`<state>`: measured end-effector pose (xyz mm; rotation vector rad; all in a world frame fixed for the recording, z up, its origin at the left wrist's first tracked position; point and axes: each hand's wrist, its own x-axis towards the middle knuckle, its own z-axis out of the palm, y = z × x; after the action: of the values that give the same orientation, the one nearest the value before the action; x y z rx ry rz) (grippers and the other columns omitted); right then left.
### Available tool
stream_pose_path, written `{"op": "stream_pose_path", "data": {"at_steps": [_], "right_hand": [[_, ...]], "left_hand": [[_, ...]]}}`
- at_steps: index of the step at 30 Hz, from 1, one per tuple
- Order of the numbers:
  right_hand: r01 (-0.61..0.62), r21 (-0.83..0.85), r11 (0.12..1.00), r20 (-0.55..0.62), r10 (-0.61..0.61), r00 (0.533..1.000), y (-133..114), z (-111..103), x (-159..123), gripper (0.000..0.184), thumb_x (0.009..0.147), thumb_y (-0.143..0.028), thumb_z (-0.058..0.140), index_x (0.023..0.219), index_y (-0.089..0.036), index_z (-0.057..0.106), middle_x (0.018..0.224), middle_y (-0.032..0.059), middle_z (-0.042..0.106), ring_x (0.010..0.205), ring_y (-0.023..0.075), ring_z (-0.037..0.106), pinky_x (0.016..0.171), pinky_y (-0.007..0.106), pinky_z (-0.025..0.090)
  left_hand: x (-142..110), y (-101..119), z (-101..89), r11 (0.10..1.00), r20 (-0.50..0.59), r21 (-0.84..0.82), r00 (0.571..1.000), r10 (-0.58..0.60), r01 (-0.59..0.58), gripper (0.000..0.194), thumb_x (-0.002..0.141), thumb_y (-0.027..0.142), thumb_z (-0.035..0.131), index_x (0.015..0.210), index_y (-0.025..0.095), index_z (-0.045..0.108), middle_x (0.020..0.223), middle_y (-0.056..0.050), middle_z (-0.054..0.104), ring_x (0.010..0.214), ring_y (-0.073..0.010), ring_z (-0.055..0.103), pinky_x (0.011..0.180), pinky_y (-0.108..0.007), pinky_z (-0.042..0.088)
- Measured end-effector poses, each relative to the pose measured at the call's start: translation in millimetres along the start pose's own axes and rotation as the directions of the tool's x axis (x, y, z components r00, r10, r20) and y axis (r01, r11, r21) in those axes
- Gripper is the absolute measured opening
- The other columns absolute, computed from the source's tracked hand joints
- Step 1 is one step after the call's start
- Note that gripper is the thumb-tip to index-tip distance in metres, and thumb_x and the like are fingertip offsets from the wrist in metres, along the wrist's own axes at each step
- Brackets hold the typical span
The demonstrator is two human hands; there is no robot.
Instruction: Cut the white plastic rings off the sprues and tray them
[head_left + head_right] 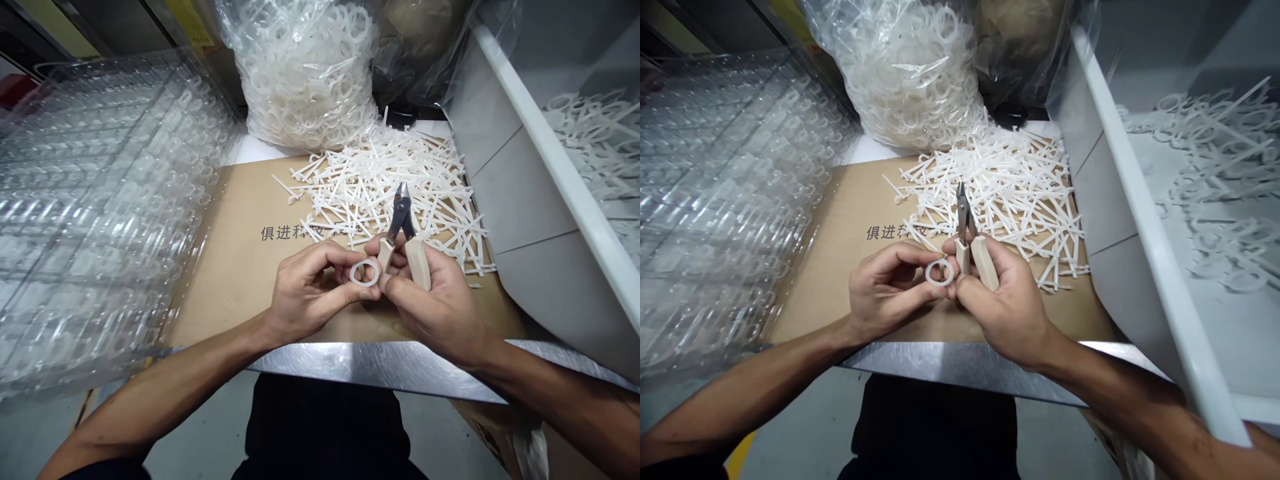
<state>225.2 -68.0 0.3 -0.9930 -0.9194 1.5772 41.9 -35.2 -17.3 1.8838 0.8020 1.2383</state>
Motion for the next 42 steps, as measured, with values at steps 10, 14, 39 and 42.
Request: {"op": "stream_pose_path", "data": {"at_steps": [10,14,39,42], "right_hand": [[-0.007,0.099,0.995,0.066,0.001,0.998,4.2,-4.5,-5.3,0.022,0.092,-0.022,0.076,0.113,-0.023,0.069,0.104,0.0038,0.073,0.098,0.0204,0.071,0.088,0.035,0.059],[-0.041,0.096,0.995,0.083,0.034,0.996,3.8,-4.2,-5.5,0.026,0.093,-0.028,0.077,0.118,-0.024,0.067,0.105,0.0057,0.076,0.098,0.0228,0.075,0.090,0.040,0.061],[-0.089,0.127,0.988,0.060,0.082,0.995,-2.4,-0.7,-8.0,0.027,0.091,-0.029,0.080,0.115,-0.024,0.068,0.105,0.0059,0.076,0.099,0.0237,0.075,0.089,0.041,0.064],[-0.088,0.141,0.986,0.067,0.079,0.995,-2.2,-1.1,-8.5,0.026,0.092,-0.026,0.080,0.115,-0.025,0.069,0.104,0.0044,0.075,0.098,0.0213,0.075,0.090,0.038,0.063]], "left_hand": [[4.0,3.5,-1.2,0.999,-0.025,-0.027,0.999,0.039,-0.039,0.032,0.076,0.021,0.092,0.102,0.016,0.075,0.087,-0.006,0.077,0.073,-0.0132,0.071,0.066,-0.021,0.056],[5.6,5.7,-2.5,0.999,-0.012,-0.037,0.999,0.037,-0.037,0.031,0.076,0.024,0.092,0.100,0.016,0.074,0.084,-0.005,0.077,0.071,-0.0137,0.071,0.063,-0.021,0.056],[4.2,4.2,-2.4,0.996,0.032,-0.092,0.999,0.019,-0.016,0.033,0.077,0.023,0.091,0.103,0.016,0.072,0.086,-0.006,0.075,0.074,-0.0153,0.071,0.065,-0.022,0.058],[4.8,5.1,-3.0,0.996,0.032,-0.085,0.999,0.026,-0.023,0.033,0.077,0.023,0.091,0.103,0.016,0.072,0.086,-0.006,0.075,0.074,-0.0151,0.071,0.065,-0.022,0.058]]}}
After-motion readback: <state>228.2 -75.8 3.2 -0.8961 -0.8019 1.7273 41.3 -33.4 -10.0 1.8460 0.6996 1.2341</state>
